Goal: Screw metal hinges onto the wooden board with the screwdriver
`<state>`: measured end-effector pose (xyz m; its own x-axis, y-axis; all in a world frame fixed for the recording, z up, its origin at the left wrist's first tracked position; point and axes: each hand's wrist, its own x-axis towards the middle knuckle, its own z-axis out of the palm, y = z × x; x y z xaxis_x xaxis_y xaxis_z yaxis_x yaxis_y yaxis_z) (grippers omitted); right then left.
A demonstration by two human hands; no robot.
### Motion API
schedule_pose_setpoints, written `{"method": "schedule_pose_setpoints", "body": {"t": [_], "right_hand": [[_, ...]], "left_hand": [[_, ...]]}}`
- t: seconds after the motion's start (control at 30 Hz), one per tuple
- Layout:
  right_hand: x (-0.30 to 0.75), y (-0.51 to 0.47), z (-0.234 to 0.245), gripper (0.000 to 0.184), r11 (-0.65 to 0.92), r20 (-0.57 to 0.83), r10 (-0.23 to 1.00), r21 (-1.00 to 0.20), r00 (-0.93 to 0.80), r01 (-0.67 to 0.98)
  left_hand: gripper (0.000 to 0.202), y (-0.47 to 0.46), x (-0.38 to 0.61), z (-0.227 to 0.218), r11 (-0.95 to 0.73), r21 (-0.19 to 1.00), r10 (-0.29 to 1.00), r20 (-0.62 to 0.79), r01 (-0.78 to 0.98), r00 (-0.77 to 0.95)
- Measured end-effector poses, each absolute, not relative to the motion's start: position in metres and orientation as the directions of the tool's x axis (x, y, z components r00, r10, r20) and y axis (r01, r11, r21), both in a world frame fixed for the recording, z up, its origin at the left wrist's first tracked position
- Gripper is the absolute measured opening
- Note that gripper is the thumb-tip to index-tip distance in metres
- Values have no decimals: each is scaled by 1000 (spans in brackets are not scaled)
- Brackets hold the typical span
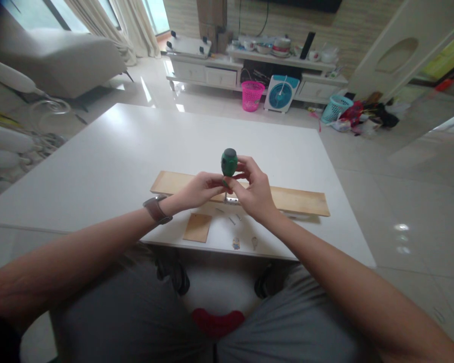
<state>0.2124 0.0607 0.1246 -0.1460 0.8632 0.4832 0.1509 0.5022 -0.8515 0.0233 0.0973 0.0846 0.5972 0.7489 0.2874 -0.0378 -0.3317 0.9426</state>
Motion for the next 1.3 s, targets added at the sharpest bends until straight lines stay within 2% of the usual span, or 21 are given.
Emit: {"method": "schedule_pose_setpoints", "body": {"t": [0.27,0.37,0.5,0.63,0.83,0.93,1.1,1.3], "right_hand": [[210,62,124,46,519,522,853,-839,-29,166],[212,63,124,42,514,509,858,-845,-70,148],[215,63,125,35,515,486,854,-841,-187,164],[215,61,127,36,540,506,839,-820,-200,188],[212,60,128,51,559,552,828,-801,-101,212],[212,60,128,46,547,543,836,-809,-83,215],[213,60,129,35,576,565,817,-783,-117,237],[214,59,129,43,591,573,807,-776,-146,219]], "left_hand": [[11,94,29,85,-357,934,806,299,19,511],[14,97,28,84,-342,939,804,274,34,527],[24,99,26,90,-329,941,742,310,-80,595],[32,98,27,97,-339,923,715,378,-180,588],[36,98,27,94,-319,935,782,353,-156,514],[35,97,27,95,-295,942,787,335,-161,518],[31,95,26,104,-283,930,717,366,-233,593],[33,98,26,98,-317,920,739,392,-230,548]]}}
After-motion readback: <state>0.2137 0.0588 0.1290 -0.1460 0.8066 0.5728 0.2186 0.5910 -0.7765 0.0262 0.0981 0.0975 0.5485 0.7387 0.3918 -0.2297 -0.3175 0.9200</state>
